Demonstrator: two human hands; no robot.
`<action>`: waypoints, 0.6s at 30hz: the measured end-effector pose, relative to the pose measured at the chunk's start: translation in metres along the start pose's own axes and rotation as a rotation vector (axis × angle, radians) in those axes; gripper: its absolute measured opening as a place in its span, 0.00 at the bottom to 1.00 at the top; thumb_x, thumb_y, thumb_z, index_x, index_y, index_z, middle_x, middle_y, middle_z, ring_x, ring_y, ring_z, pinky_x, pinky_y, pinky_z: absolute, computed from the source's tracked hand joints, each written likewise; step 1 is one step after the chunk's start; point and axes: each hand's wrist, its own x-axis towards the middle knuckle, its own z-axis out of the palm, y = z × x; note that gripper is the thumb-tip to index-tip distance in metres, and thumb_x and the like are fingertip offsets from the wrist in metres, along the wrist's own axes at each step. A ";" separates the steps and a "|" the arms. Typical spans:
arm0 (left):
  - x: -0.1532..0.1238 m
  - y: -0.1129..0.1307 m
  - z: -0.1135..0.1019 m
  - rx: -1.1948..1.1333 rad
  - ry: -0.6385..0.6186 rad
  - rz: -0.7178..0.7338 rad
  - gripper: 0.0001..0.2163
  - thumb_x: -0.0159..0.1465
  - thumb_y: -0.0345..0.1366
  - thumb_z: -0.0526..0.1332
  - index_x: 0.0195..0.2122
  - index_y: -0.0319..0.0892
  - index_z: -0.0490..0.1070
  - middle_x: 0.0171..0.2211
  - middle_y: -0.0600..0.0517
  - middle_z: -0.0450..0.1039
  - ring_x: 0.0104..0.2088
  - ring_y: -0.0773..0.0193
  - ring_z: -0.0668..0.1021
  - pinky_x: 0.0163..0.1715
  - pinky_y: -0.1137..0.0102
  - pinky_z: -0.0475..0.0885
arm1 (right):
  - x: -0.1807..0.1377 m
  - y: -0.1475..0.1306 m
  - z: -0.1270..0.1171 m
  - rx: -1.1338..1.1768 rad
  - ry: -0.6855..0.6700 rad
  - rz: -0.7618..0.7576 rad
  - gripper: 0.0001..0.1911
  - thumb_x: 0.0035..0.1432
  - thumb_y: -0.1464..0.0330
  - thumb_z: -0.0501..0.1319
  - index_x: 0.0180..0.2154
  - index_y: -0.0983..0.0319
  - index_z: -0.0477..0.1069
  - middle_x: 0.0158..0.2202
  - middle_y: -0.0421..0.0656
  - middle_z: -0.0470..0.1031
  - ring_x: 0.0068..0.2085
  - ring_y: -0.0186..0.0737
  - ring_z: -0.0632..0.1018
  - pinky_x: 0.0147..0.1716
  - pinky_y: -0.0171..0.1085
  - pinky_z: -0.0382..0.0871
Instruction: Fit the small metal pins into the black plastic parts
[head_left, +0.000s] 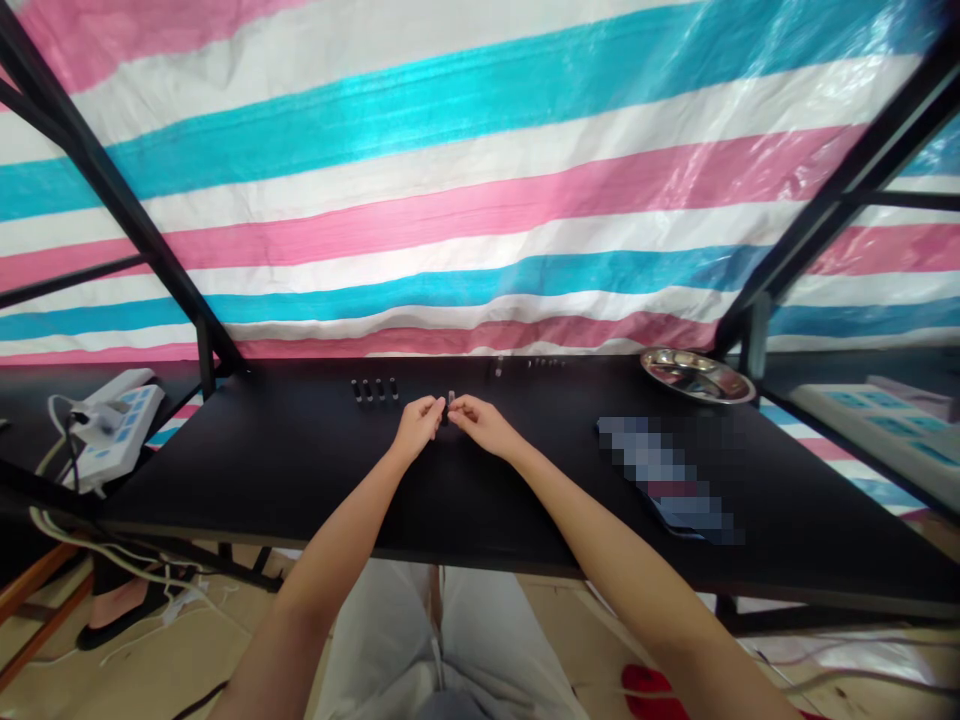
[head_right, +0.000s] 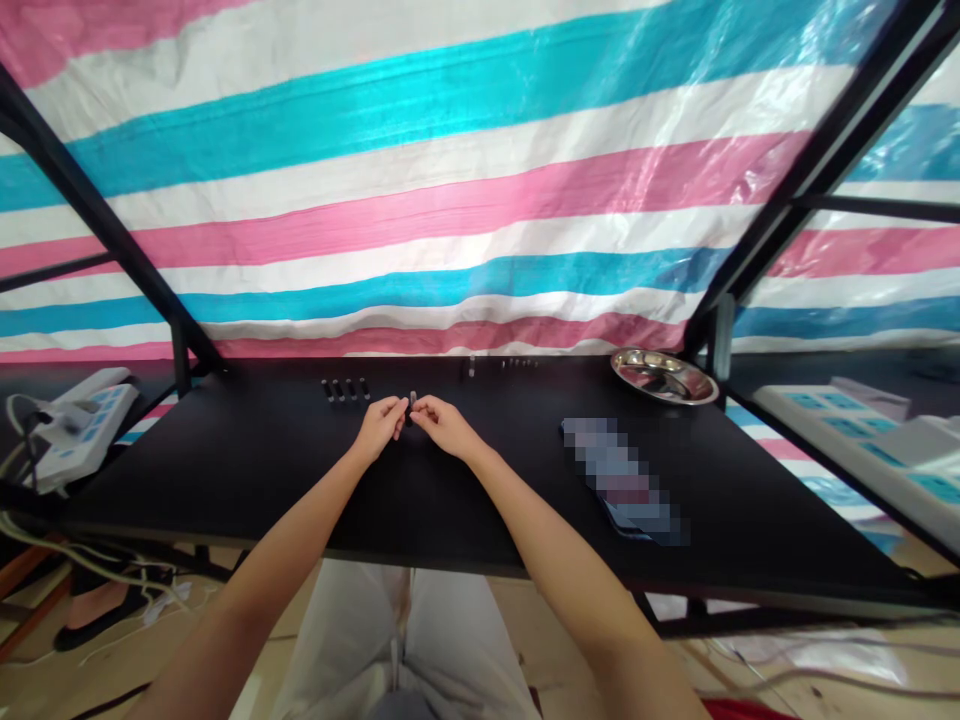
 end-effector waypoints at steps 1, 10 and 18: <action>0.000 0.000 0.000 0.000 -0.002 -0.001 0.19 0.57 0.49 0.55 0.17 0.40 0.57 0.12 0.59 0.57 0.12 0.75 0.61 0.15 0.76 0.56 | 0.000 0.001 0.000 -0.007 -0.001 0.000 0.15 0.52 0.56 0.56 0.33 0.61 0.65 0.25 0.38 0.68 0.24 0.31 0.67 0.27 0.34 0.64; 0.000 -0.005 -0.002 0.142 -0.043 0.041 0.19 0.60 0.49 0.50 0.19 0.40 0.61 0.15 0.57 0.60 0.15 0.73 0.63 0.19 0.75 0.58 | 0.004 0.011 -0.007 -0.076 -0.018 0.003 0.14 0.48 0.58 0.60 0.30 0.62 0.66 0.22 0.36 0.66 0.23 0.31 0.66 0.26 0.34 0.63; -0.003 -0.001 -0.009 0.538 -0.045 0.286 0.18 0.62 0.45 0.48 0.19 0.41 0.62 0.16 0.57 0.58 0.19 0.71 0.61 0.23 0.74 0.55 | 0.038 0.049 -0.053 -0.352 0.460 0.150 0.10 0.47 0.62 0.60 0.28 0.63 0.68 0.25 0.42 0.71 0.29 0.37 0.72 0.34 0.38 0.65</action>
